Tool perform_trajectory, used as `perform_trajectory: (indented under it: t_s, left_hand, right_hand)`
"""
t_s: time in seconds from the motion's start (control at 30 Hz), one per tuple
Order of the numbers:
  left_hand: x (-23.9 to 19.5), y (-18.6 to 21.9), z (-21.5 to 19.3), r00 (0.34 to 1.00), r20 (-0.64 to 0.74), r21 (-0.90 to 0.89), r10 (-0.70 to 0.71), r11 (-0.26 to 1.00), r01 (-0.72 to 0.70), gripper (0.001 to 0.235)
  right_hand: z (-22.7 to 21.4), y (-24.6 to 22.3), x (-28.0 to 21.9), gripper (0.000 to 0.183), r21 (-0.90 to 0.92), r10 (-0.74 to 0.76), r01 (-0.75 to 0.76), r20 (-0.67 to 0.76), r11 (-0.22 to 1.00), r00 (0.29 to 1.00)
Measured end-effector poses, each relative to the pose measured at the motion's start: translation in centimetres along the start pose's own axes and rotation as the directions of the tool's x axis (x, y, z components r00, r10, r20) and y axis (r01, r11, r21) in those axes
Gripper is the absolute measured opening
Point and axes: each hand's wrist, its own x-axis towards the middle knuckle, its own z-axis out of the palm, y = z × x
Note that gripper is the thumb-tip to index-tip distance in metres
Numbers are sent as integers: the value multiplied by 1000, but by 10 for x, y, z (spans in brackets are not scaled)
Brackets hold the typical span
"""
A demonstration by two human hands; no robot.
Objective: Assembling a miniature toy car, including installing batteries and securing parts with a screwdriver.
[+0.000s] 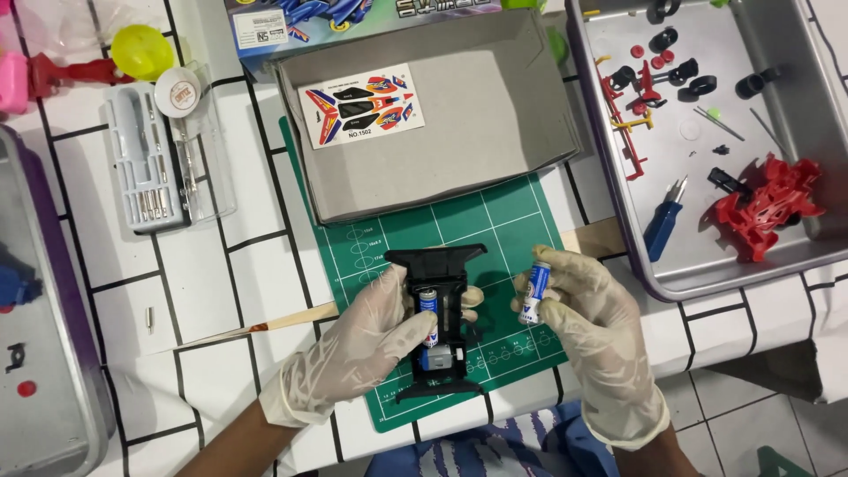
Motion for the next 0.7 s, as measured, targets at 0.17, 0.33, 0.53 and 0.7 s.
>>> perform_trajectory:
  t_s: [0.17,0.33,0.53,0.7]
  left_hand:
    - [0,-12,-1,1000,-7,-100,18,995,-19,51]
    - [-1,-15,-4,998,33,-148,43,988,-38,59]
    - [-2,-12,-5,996,4,-2,93,996,-93,53]
    - [-2,-13,-6,993,5,58,120,991,-120,53]
  right_hand:
    - [7,-8,-1,52,104,71,-61,-94,993,993]
    - [3,-3,-1,52,131,46,-36,-72,991,996]
    - [2,-3,0,57,98,85,-75,-94,992,992]
    - [11,2,1,42,123,-138,135,16,983,990]
